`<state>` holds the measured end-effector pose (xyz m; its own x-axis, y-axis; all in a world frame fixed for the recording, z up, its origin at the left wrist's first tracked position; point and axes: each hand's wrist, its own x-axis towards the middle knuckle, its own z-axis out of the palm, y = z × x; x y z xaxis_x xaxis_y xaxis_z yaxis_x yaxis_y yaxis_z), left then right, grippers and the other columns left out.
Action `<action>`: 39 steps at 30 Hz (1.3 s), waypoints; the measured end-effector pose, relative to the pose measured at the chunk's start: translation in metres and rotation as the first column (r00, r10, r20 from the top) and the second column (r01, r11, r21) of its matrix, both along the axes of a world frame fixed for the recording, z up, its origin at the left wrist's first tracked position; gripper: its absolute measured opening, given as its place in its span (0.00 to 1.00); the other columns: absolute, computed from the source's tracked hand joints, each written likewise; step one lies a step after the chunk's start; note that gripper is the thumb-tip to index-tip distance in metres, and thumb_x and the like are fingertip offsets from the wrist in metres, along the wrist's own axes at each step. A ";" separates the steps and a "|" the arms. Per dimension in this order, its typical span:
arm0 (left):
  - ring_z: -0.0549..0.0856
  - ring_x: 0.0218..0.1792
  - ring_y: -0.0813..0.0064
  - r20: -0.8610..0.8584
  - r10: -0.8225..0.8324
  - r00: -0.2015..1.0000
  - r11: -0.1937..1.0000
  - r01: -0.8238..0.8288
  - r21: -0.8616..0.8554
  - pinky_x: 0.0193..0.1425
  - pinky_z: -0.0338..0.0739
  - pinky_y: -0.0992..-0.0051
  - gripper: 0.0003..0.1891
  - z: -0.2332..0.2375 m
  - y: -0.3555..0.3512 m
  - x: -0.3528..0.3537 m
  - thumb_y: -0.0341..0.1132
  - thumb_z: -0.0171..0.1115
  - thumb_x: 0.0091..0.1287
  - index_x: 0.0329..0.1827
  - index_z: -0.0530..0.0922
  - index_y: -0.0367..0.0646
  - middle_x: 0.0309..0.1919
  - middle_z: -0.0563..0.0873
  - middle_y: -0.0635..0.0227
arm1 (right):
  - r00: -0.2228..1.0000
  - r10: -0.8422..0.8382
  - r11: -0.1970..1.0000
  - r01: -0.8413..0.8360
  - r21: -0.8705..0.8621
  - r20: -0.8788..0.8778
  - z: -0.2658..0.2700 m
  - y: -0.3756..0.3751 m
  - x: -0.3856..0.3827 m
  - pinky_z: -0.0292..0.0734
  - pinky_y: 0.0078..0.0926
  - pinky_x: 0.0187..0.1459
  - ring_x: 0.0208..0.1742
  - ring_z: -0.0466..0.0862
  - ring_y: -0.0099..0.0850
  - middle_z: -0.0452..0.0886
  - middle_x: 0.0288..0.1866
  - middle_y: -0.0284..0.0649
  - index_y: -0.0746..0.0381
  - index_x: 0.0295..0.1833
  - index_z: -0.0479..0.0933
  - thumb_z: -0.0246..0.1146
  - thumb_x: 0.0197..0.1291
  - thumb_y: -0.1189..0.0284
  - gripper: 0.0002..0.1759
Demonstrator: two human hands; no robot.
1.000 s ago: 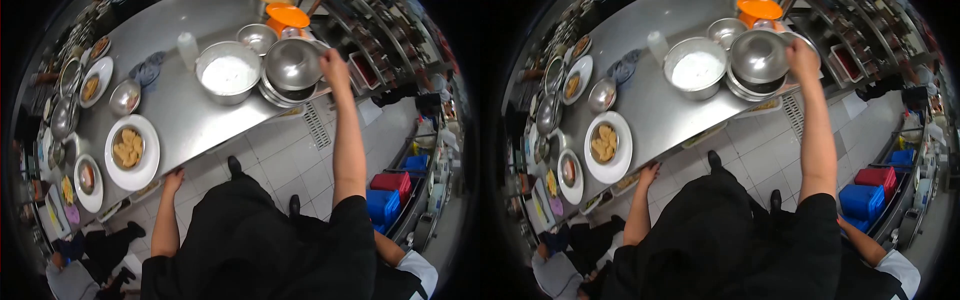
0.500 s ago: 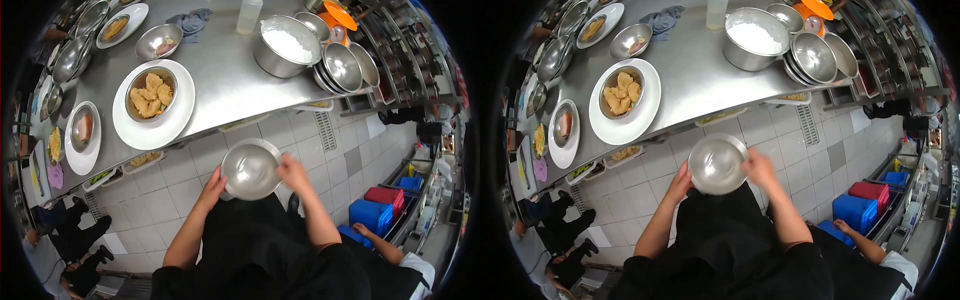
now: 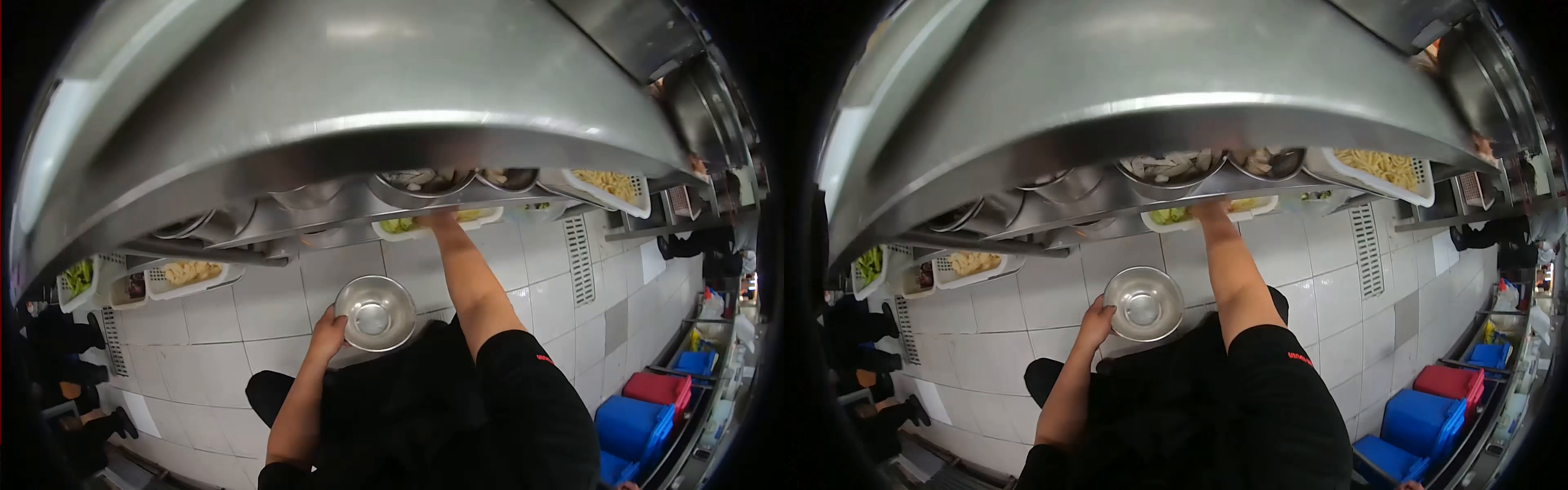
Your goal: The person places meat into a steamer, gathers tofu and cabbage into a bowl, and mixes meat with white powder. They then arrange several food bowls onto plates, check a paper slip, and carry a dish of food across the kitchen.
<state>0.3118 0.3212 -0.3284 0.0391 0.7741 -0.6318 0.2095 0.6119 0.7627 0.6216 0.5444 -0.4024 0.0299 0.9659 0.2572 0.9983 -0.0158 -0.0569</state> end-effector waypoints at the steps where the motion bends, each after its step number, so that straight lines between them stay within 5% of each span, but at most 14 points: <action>1: 0.86 0.32 0.63 -0.026 -0.074 0.997 0.997 0.074 0.018 0.28 0.84 0.68 0.20 -0.001 0.008 0.006 0.34 0.49 0.64 0.58 0.70 0.36 0.41 0.83 0.51 | 0.982 -0.100 0.983 0.072 -0.169 -0.160 -0.009 0.006 0.000 0.65 0.44 0.62 0.63 0.70 0.48 0.70 0.61 0.48 0.57 0.62 0.67 0.61 0.54 0.59 0.30; 3: 0.86 0.32 0.62 -0.050 -0.151 0.987 0.987 0.153 0.057 0.28 0.83 0.69 0.21 -0.013 0.026 0.019 0.35 0.49 0.64 0.59 0.70 0.36 0.41 0.83 0.50 | 0.920 -0.158 0.970 0.076 -0.232 -0.360 0.013 0.001 -0.008 0.56 0.48 0.67 0.68 0.62 0.53 0.63 0.67 0.56 0.60 0.67 0.61 0.59 0.56 0.58 0.35; 7: 0.86 0.27 0.59 -0.081 -0.254 0.964 0.960 0.262 0.101 0.28 0.83 0.69 0.22 -0.026 0.056 0.050 0.36 0.47 0.64 0.58 0.68 0.31 0.41 0.82 0.46 | 0.976 -0.104 0.989 0.081 -0.122 -0.191 0.030 0.006 0.008 0.67 0.48 0.60 0.60 0.70 0.53 0.70 0.60 0.55 0.60 0.64 0.64 0.59 0.58 0.60 0.31; 10: 0.85 0.26 0.59 -0.099 -0.310 0.946 0.935 0.322 0.149 0.28 0.83 0.68 0.23 -0.016 0.076 0.072 0.36 0.46 0.64 0.57 0.67 0.28 0.41 0.82 0.46 | 0.936 0.183 0.939 -0.257 -0.228 -0.300 0.009 0.021 0.060 0.76 0.42 0.48 0.48 0.78 0.45 0.76 0.52 0.50 0.62 0.59 0.68 0.59 0.58 0.63 0.25; 11: 0.85 0.26 0.59 -0.071 -0.354 0.933 0.917 0.361 0.169 0.28 0.82 0.68 0.23 -0.012 0.082 0.077 0.36 0.46 0.64 0.57 0.67 0.27 0.42 0.81 0.46 | 0.629 -0.038 0.958 -0.199 -0.208 -0.776 0.038 -0.001 0.054 0.75 0.37 0.48 0.47 0.79 0.41 0.78 0.49 0.48 0.63 0.53 0.72 0.63 0.53 0.67 0.22; 12: 0.85 0.26 0.59 -0.073 -0.356 0.932 0.916 0.363 0.172 0.28 0.82 0.68 0.23 -0.005 0.087 0.081 0.36 0.46 0.64 0.57 0.67 0.27 0.42 0.81 0.46 | 0.083 -0.215 0.964 -0.142 -0.225 -0.973 0.064 -0.026 0.048 0.75 0.33 0.48 0.47 0.80 0.38 0.80 0.45 0.46 0.64 0.47 0.76 0.67 0.49 0.70 0.19; 14: 0.85 0.26 0.59 -0.120 -0.400 0.908 0.906 0.412 0.098 0.27 0.82 0.68 0.22 0.010 0.091 0.087 0.36 0.47 0.63 0.57 0.68 0.28 0.41 0.81 0.46 | -0.050 -0.303 0.948 -0.117 -0.296 -0.952 0.082 -0.071 0.037 0.74 0.29 0.49 0.49 0.79 0.34 0.79 0.48 0.43 0.66 0.53 0.73 0.70 0.42 0.72 0.28; 19: 0.85 0.24 0.60 -0.009 -0.323 0.946 0.935 0.321 0.151 0.26 0.81 0.68 0.19 0.008 0.087 0.080 0.35 0.47 0.63 0.53 0.70 0.30 0.40 0.82 0.47 | 0.756 0.210 0.763 -0.523 -0.379 -0.620 0.088 -0.160 -0.029 0.72 0.35 0.56 0.55 0.77 0.45 0.74 0.58 0.53 0.55 0.68 0.63 0.72 0.41 0.63 0.44; 26: 0.85 0.28 0.63 -0.143 -0.309 0.940 0.929 0.330 0.165 0.27 0.81 0.68 0.24 -0.012 0.074 0.052 0.35 0.47 0.59 0.58 0.69 0.29 0.35 0.83 0.50 | 0.960 0.197 0.790 -0.275 -0.547 -0.198 0.097 -0.046 -0.049 0.71 0.38 0.57 0.56 0.78 0.43 0.79 0.53 0.48 0.59 0.60 0.72 0.64 0.50 0.63 0.29; 29: 0.85 0.27 0.62 -0.156 -0.242 0.958 0.940 0.271 0.206 0.26 0.81 0.68 0.22 -0.010 0.064 0.054 0.34 0.47 0.61 0.56 0.70 0.29 0.35 0.83 0.49 | 0.945 0.247 0.668 -0.327 -0.668 -0.216 0.033 -0.004 -0.059 0.72 0.34 0.57 0.57 0.78 0.42 0.80 0.52 0.50 0.59 0.54 0.77 0.59 0.54 0.56 0.26; 35: 0.85 0.25 0.62 -0.161 -0.234 0.959 0.941 0.265 0.212 0.26 0.82 0.68 0.20 -0.007 0.064 0.043 0.34 0.46 0.63 0.53 0.71 0.29 0.35 0.83 0.49 | 0.891 0.011 0.868 -0.233 -0.437 -0.453 0.028 -0.007 -0.035 0.72 0.35 0.56 0.57 0.77 0.41 0.76 0.57 0.50 0.66 0.56 0.74 0.61 0.53 0.69 0.23; 36: 0.85 0.25 0.63 -0.141 -0.222 0.965 0.948 0.247 0.199 0.26 0.82 0.68 0.19 -0.008 0.065 0.042 0.34 0.46 0.63 0.52 0.71 0.29 0.34 0.83 0.49 | 0.807 -0.184 0.810 -0.199 -0.551 -0.562 0.048 -0.014 -0.024 0.73 0.33 0.56 0.57 0.77 0.39 0.77 0.57 0.48 0.67 0.56 0.74 0.61 0.53 0.72 0.23; 38: 0.85 0.24 0.63 -0.164 -0.222 0.961 0.944 0.254 0.210 0.27 0.81 0.67 0.19 -0.008 0.070 0.042 0.34 0.46 0.62 0.52 0.71 0.29 0.34 0.83 0.49 | 0.210 -0.019 0.981 -0.183 -0.058 -0.978 0.035 -0.028 -0.002 0.72 0.27 0.53 0.52 0.78 0.33 0.79 0.51 0.42 0.66 0.53 0.75 0.59 0.53 0.77 0.19; 39: 0.85 0.24 0.63 -0.173 -0.222 0.960 0.939 0.258 0.227 0.27 0.81 0.67 0.19 -0.007 0.072 0.042 0.34 0.46 0.62 0.52 0.71 0.29 0.34 0.83 0.49 | 0.210 -0.029 0.981 -0.184 -0.068 -0.977 0.033 -0.034 0.010 0.72 0.27 0.53 0.52 0.78 0.33 0.79 0.51 0.42 0.66 0.53 0.75 0.59 0.53 0.77 0.19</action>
<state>0.3541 0.3928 -0.3351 0.1669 0.8841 -0.4364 0.4444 0.3277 0.8338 0.6317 0.5107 -0.3697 0.0759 0.9962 -0.0436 0.1581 -0.0552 -0.9859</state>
